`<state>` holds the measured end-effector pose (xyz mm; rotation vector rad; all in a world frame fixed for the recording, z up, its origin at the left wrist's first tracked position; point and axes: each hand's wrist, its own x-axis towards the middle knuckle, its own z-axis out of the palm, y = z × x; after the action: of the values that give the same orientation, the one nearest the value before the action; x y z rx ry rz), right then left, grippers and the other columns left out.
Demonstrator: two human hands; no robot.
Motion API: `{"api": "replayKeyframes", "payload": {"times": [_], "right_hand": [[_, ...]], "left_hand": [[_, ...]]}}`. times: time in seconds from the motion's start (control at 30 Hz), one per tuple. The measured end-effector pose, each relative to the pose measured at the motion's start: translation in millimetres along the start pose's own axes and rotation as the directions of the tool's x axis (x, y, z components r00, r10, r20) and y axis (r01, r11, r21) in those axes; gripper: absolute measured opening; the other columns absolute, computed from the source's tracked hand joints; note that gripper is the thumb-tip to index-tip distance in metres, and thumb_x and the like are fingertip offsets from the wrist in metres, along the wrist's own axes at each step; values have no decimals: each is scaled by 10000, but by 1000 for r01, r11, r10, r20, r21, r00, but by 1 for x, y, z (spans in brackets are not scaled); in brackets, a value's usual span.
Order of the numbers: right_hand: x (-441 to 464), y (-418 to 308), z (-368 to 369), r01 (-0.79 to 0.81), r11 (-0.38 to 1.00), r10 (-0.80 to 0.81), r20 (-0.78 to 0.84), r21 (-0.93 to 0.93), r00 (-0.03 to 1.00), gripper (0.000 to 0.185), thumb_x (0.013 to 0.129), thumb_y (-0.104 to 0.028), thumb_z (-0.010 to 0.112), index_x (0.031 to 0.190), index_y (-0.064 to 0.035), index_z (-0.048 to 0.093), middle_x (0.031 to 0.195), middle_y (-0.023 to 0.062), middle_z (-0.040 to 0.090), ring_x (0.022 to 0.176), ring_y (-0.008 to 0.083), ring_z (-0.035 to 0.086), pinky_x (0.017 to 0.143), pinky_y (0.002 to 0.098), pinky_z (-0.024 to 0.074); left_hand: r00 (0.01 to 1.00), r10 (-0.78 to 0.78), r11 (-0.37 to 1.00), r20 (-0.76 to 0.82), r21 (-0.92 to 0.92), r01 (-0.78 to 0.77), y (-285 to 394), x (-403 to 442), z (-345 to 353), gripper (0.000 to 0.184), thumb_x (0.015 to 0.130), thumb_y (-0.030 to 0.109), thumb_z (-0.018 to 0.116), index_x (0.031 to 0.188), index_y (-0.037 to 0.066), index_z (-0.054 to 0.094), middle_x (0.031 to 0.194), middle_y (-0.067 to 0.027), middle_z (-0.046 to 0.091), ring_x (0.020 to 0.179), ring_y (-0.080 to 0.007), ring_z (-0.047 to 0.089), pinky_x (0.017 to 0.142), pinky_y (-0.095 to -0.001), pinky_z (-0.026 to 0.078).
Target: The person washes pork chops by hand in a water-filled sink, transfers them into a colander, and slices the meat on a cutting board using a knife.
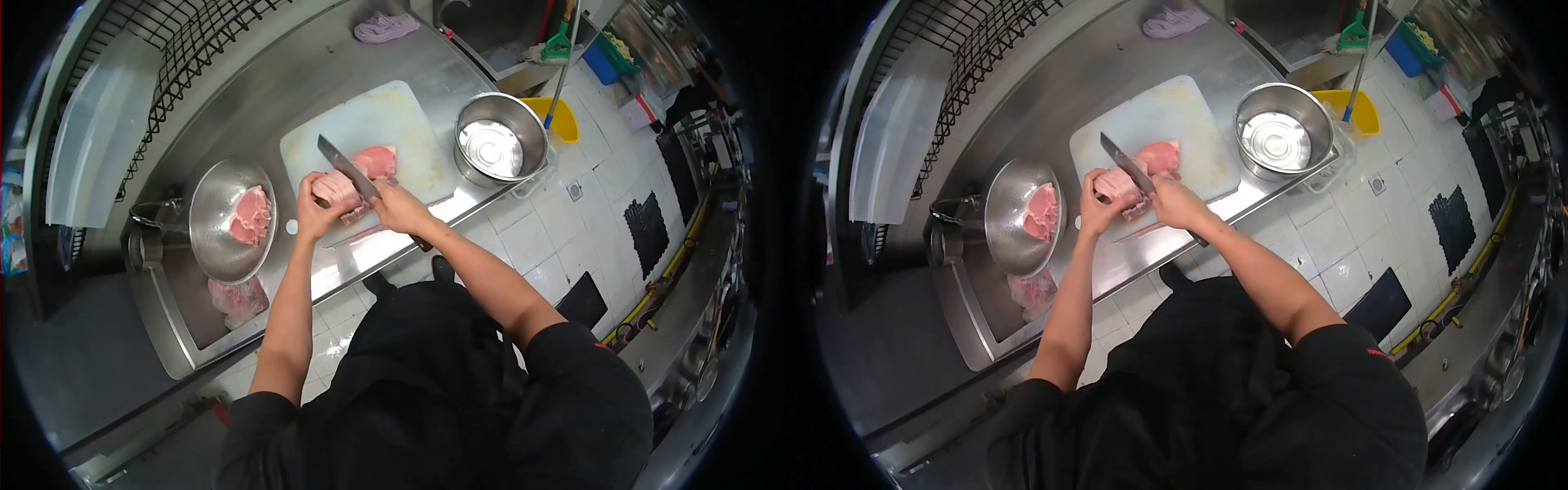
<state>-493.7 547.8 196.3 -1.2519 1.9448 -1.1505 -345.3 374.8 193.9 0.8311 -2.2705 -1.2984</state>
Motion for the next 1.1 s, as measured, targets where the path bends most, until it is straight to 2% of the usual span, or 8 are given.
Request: {"api": "replayKeyframes", "payload": {"times": [0.17, 0.23, 0.33, 0.43, 0.63, 0.77, 0.83, 1.1], "right_hand": [[-1, -23, -15, -35, 999, 35, -18, -7, 999, 259, 924, -124, 542, 1072, 88, 532, 890, 342, 634, 892, 503, 616, 819, 547, 471], [-1, -36, -24, -18, 999, 18, 17, -36, 1000, 247, 909, -107, 538, 1043, 100, 525, 887, 352, 631, 897, 501, 618, 834, 553, 467], [-3, -60, -33, -45, 997, 45, -3, -56, 999, 263, 907, -102, 527, 1047, 121, 520, 893, 359, 631, 900, 502, 625, 831, 558, 472], [-1, -69, -39, -186, 982, 187, -43, 22, 981, 282, 927, -128, 542, 1087, 103, 516, 832, 338, 637, 831, 506, 626, 763, 541, 485], [11, -52, -15, -32, 999, 32, -8, -8, 999, 278, 895, -84, 518, 1078, 124, 512, 819, 345, 636, 810, 501, 643, 757, 561, 495], [20, -54, -8, -22, 997, 19, -36, -72, 999, 228, 899, -103, 516, 1035, 80, 520, 826, 336, 645, 813, 490, 651, 755, 560, 505], [24, -58, -4, -23, 996, 21, -25, -89, 999, 197, 898, -106, 515, 1006, 59, 520, 824, 331, 649, 806, 486, 654, 744, 563, 509], [45, -85, 7, 69, 991, -68, 18, -113, 998, 205, 873, -79, 537, 1013, 70, 510, 814, 337, 639, 764, 493, 647, 685, 584, 495]], "left_hand": [[976, -216, 933, -4, -295, 205, 0, 13, -11, 700, 706, 233, 888, 1249, 40, 492, 1071, -119, 630, 952, -214, 654, 775, -339, 569], [827, -524, 783, 202, -267, 561, 22, 13, -16, 665, 823, 310, 783, 1346, 46, 469, 1156, -136, 620, 976, -255, 677, 738, -409, 611], [727, -489, 647, 482, -359, 673, 26, 10, -19, 677, 879, 468, 678, 1369, 50, 466, 1205, -146, 601, 983, -285, 680, 699, -453, 620], [717, -555, 630, 422, -350, 694, 37, 1, -19, 688, 902, 574, 583, 1362, 73, 482, 1239, -147, 583, 957, -297, 684, 687, -463, 616], [625, -691, 523, 363, -346, 779, 21, 13, -42, 630, 929, 588, 538, 1337, 109, 501, 1235, -127, 551, 904, -302, 681, 672, -469, 601], [778, -629, 773, -4, -111, 624, 14, 11, -43, 607, 957, 555, 512, 1314, 64, 521, 1286, -211, 512, 1124, -352, 587, 799, -502, 551], [953, -255, 953, -166, 125, 277, 8, 7, -26, 497, 1002, 448, 490, 1281, 40, 533, 1191, -222, 544, 1104, -380, 571, 915, -457, 483], [959, -12, 984, -282, 168, 62, 2, -8, -8, 406, 994, 320, 530, 1250, 4, 522, 1221, -251, 486, 1130, -418, 513, 998, -449, 404]]}}
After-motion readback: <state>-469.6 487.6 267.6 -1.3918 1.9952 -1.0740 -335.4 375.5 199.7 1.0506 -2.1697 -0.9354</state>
